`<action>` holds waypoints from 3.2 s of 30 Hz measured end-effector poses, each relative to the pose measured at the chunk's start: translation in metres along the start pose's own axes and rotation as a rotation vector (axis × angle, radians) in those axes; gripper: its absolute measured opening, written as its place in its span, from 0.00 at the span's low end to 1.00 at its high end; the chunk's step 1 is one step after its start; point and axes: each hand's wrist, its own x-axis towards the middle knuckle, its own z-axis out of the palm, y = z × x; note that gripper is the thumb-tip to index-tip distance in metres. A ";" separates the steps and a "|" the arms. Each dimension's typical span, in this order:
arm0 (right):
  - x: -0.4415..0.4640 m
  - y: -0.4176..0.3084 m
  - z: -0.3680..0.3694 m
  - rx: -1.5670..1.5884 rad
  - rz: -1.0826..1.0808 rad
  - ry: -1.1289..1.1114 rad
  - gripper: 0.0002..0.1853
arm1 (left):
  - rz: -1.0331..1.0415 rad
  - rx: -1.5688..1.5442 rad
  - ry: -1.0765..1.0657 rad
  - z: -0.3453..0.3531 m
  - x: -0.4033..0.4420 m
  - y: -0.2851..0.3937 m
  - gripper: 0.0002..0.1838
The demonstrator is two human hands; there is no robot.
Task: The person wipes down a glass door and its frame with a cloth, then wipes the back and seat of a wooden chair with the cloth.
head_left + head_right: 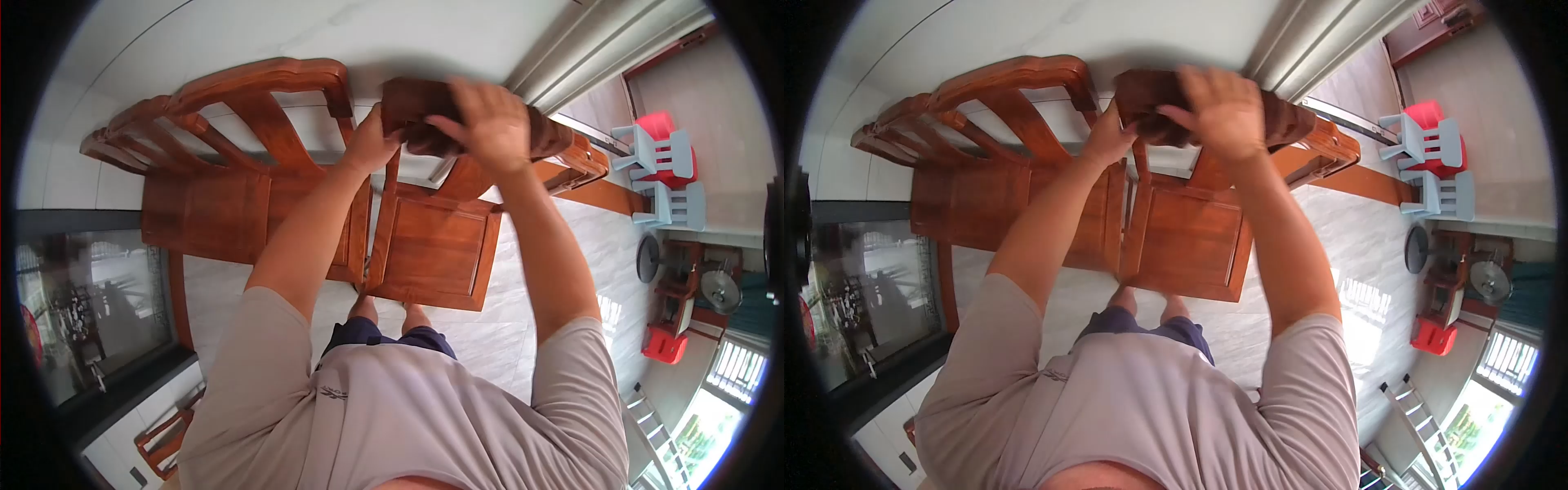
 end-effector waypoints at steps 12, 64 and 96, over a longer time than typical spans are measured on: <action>0.021 -0.009 0.001 -0.014 0.068 -0.262 0.32 | 0.023 -0.055 0.131 0.008 0.000 -0.011 0.31; -0.272 0.119 0.053 0.644 1.186 0.561 0.34 | 0.247 0.748 -0.686 0.051 0.095 0.188 0.35; -0.277 0.100 0.097 -0.350 1.130 0.413 0.07 | -0.072 0.447 -1.096 0.046 0.123 0.188 0.21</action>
